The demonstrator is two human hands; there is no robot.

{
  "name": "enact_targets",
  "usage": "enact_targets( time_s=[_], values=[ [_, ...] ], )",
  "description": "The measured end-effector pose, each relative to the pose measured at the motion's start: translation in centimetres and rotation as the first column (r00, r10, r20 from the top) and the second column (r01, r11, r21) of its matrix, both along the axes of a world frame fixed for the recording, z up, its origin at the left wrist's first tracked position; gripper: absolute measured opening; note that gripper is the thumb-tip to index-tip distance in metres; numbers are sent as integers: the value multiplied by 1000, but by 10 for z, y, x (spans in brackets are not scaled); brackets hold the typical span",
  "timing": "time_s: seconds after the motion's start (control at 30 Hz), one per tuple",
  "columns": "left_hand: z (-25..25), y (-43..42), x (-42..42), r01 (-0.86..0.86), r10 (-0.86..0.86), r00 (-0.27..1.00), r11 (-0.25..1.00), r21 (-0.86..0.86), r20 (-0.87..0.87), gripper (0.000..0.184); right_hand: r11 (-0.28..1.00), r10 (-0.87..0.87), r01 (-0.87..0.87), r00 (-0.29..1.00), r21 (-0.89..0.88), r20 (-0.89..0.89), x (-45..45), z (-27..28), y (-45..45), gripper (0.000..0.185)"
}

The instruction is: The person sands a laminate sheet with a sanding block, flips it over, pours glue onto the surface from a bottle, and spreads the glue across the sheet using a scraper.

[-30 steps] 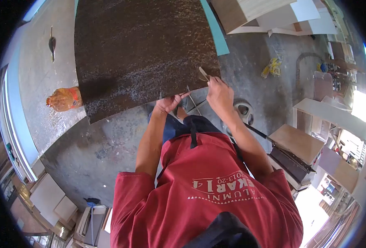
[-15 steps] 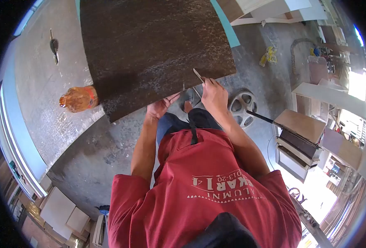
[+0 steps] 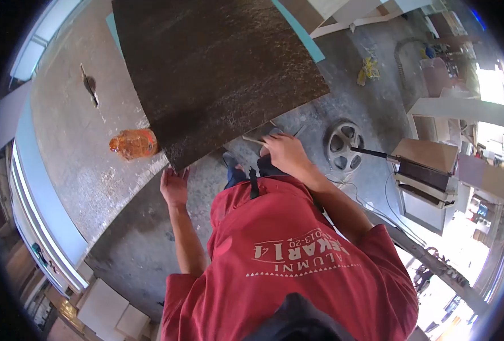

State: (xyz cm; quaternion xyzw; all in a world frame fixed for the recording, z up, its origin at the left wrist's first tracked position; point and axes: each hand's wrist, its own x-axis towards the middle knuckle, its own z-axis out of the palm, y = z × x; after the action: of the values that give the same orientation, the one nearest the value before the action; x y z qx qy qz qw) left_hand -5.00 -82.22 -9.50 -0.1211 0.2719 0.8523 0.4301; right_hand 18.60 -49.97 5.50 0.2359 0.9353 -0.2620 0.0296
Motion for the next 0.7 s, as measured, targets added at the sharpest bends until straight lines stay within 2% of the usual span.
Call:
enact_targets(
  time_s=[0.07, 0.1, 0.13, 0.2, 0.27, 0.3, 0.37, 0.4, 0.47, 0.57, 0.6, 0.67, 0.7],
  values=[
    [3, -11, -11, 164, -180, 976, 979, -123, -126, 44, 998, -40, 37, 998, -50, -50, 26, 16, 16, 13],
    [21, -3, -8, 168, -204, 971, 954, -249, -127, 43, 991, -114, 109, 992, -82, -59, 38, 23, 27, 14],
    [36, 4, -4, 171, -210, 967, 954, -244, -142, 43, 978, -184, 176, 981, -115, -66, 47, 29, 40, 17],
    [53, 9, 2, 71, -164, 969, 900, -430, -185, 43, 924, -366, 340, 920, -174, -142, 57, 47, 65, 21],
    [52, 15, 5, 2, -126, 966, 877, -480, -225, 45, 878, -477, 474, 877, -63, -57, 53, 56, 95, 22],
    [63, 24, 10, 18, -170, 954, 855, -519, -246, 46, 879, -476, 473, 877, -66, -62, 44, 54, 104, 22],
    [68, 36, 16, 97, -300, 923, 787, -610, -241, 47, 870, -394, 443, 889, 218, -235, 20, 51, 127, 21],
    [72, 42, 19, 86, -294, 922, 791, -605, -253, 47, 870, -388, 441, 888, 219, -247, 5, 48, 137, 21],
    [86, 58, 33, 202, -467, 846, 728, -656, -258, 46, 838, -267, 403, 891, 369, -367, -23, 29, 155, 20],
    [84, 73, 44, 215, -481, 843, 712, -669, -241, 49, 823, -247, 374, 914, 429, -322, -51, -57, 180, 20],
    [81, 76, 46, 217, -478, 842, 722, -657, -248, 50, 806, -217, 222, 973, 549, -75, -59, -78, 168, 24],
    [81, 75, 46, 202, -477, 842, 712, -672, -252, 53, 807, -49, 150, 981, 571, -188, -65, -44, 137, 29],
    [80, 74, 47, 185, -474, 844, 699, -691, -253, 55, 843, -72, 174, 974, 509, -213, -64, -24, 136, 31]
  ],
)
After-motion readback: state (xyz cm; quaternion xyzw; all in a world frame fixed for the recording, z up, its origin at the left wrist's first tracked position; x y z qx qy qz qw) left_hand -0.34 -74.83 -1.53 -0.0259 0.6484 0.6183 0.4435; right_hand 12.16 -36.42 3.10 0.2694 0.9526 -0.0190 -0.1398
